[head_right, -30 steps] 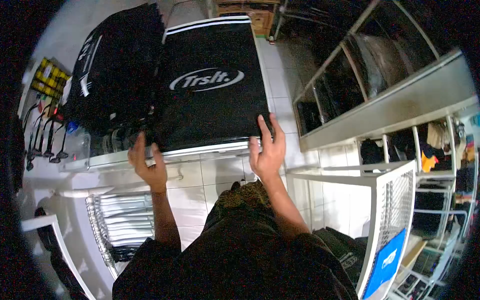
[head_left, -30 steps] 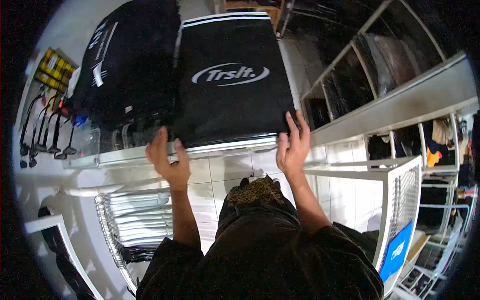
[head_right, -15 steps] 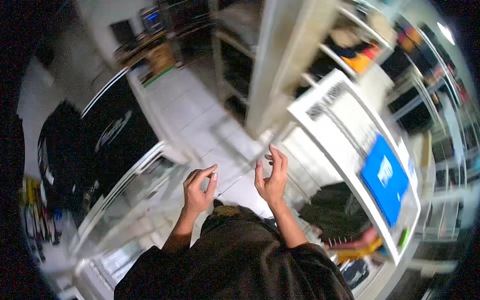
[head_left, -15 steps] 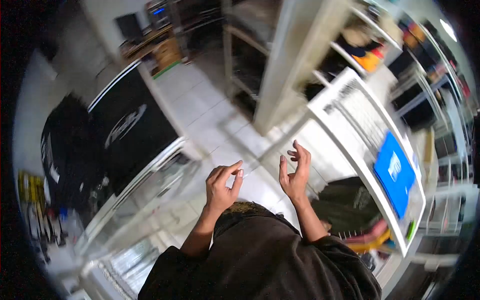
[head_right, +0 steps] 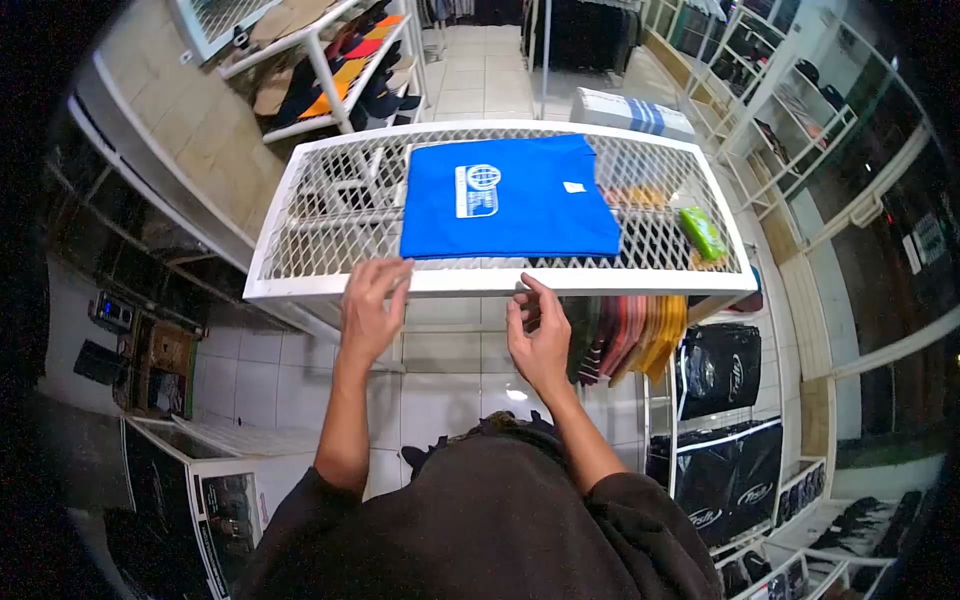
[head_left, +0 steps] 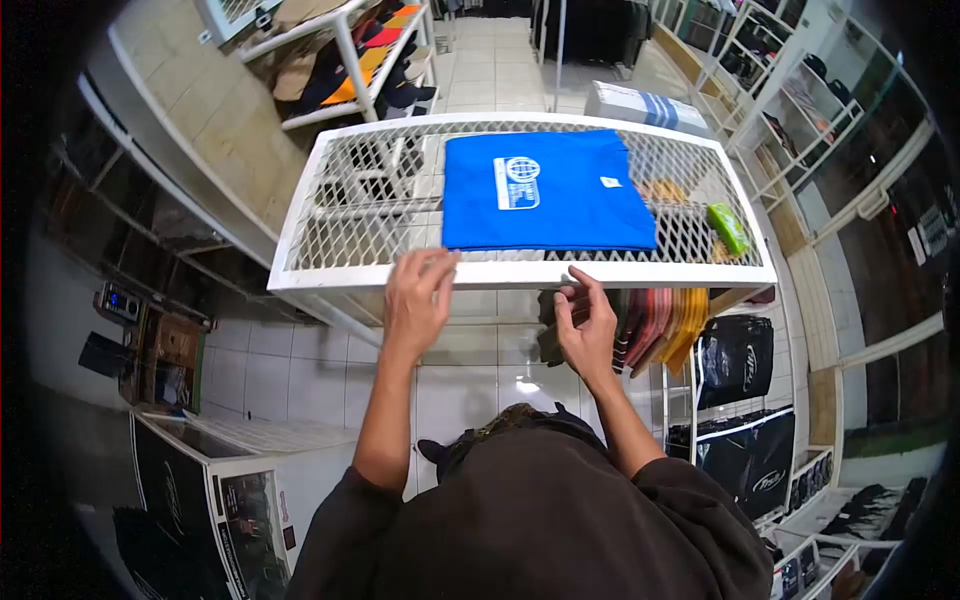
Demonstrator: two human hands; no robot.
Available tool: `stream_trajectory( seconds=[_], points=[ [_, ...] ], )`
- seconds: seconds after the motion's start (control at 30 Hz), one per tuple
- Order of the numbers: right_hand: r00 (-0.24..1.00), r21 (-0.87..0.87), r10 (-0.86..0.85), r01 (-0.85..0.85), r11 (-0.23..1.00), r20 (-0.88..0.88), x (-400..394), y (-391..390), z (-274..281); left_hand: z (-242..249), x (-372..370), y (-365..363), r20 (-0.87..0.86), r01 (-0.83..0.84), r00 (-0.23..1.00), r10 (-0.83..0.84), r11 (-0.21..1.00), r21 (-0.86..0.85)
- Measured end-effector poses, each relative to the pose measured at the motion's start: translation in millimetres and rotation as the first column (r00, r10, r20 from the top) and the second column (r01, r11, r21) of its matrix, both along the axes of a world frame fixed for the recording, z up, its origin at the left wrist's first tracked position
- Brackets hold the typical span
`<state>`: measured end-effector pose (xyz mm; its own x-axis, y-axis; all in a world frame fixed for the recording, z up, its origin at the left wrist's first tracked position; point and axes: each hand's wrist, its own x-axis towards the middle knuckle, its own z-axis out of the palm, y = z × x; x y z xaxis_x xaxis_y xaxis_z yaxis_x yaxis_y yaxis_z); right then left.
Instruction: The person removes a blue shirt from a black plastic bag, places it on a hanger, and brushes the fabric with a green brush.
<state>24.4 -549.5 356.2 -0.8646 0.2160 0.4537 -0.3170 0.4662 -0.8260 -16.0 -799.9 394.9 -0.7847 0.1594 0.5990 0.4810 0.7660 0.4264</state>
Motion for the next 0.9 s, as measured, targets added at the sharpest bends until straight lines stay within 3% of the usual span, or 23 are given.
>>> stream_trajectory(
  seconds=[0.17, 0.23, 0.27, 0.37, 0.43, 0.47, 0.5, 0.53, 0.6, 0.63, 0.67, 0.7, 0.77, 0.8, 0.83, 0.87, 0.9],
  points=[
    [0.957, -0.343, 0.177, -0.090, 0.935, 0.230, -3.1, 23.1, -4.9, -4.7, -46.9, 15.8, 0.022, -0.064, 0.997, 0.067, 0.990, -0.123],
    [0.917, -0.377, 0.275, -0.155, 0.913, 0.288, -3.1, 24.1, -4.7, -5.4, -52.1, 19.0, 0.046, -0.104, 0.993, 0.111, 0.986, -0.132],
    [0.900, -0.444, 0.319, -0.165, 0.881, 0.299, -3.5, 22.5, -4.3, -6.5, -52.1, 20.8, -0.063, -0.131, 0.991, 0.121, 0.972, -0.196],
    [0.856, -0.589, 0.408, -0.160, 0.792, 0.317, -3.3, 19.0, 8.4, 20.8, -10.8, 49.1, -0.055, -0.168, 0.986, 0.160, 0.961, -0.219],
    [0.898, -0.733, 0.359, -0.062, 0.677, 0.255, -3.9, 22.3, 14.3, 31.1, 29.0, 80.7, 0.140, -0.055, 0.987, 0.079, 0.983, -0.174],
    [0.905, -0.753, 0.335, -0.025, 0.658, 0.262, -5.7, 29.6, 13.0, 35.3, 41.6, 95.0, 0.253, 0.213, 0.945, -0.205, 0.977, -0.006],
    [0.956, -0.701, 0.227, -0.034, 0.712, 0.183, -7.6, 35.2, 9.3, 37.3, 48.1, 104.7, 0.306, 0.441, 0.823, -0.479, 0.878, 0.188],
    [0.971, -0.693, 0.177, -0.016, 0.721, 0.161, -9.7, 43.7, 7.7, 37.6, 47.1, 108.3, 0.307, 0.433, 0.825, -0.475, 0.880, 0.196],
    [0.977, -0.650, 0.109, 0.038, 0.759, 0.185, -13.9, 69.8, 10.7, 41.9, 34.5, 116.5, 0.182, 0.184, 0.958, -0.224, 0.960, 0.212],
    [0.981, -0.549, 0.039, 0.074, 0.833, 0.192, -21.1, 84.5, 5.2, 30.5, 16.4, 109.4, 0.144, 0.044, 0.986, -0.079, 0.972, 0.230],
    [0.978, -0.510, -0.003, 0.113, 0.853, 0.211, -25.5, 96.4, 3.9, 20.1, -0.9, 103.7, 0.025, -0.151, 0.988, 0.150, 0.982, 0.110],
    [0.973, -0.471, -0.047, 0.152, 0.869, 0.226, -30.4, 104.9, 9.0, 11.3, -12.6, 99.4, 0.022, -0.156, 0.988, 0.155, 0.981, 0.116],
    [0.937, -0.245, -0.153, 0.235, 0.941, 0.313, -45.2, 122.4, 12.5, 1.9, -28.3, 95.8, -0.001, -0.354, 0.935, 0.354, 0.934, -0.046],
    [0.944, -0.197, -0.236, 0.283, 0.939, 0.231, -50.7, 122.6, 17.4, 2.4, -28.2, 98.9, -0.005, -0.351, 0.936, 0.351, 0.936, -0.039],
    [0.945, -0.193, -0.241, 0.285, 0.939, 0.222, -54.7, 123.2, 24.0, 2.1, -27.0, 104.0, 0.134, -0.336, 0.933, 0.335, 0.942, -0.013],
    [0.923, -0.076, -0.300, 0.326, 0.942, 0.240, -56.3, 122.7, 31.3, 1.8, -26.4, 106.9, 0.273, -0.326, 0.911, 0.310, 0.945, 0.013],
    [0.899, 0.044, -0.357, 0.358, 0.933, 0.255, -57.7, 121.4, 36.2, 1.6, -26.2, 106.7, 0.277, -0.329, 0.909, 0.311, 0.944, 0.018]
  ],
)
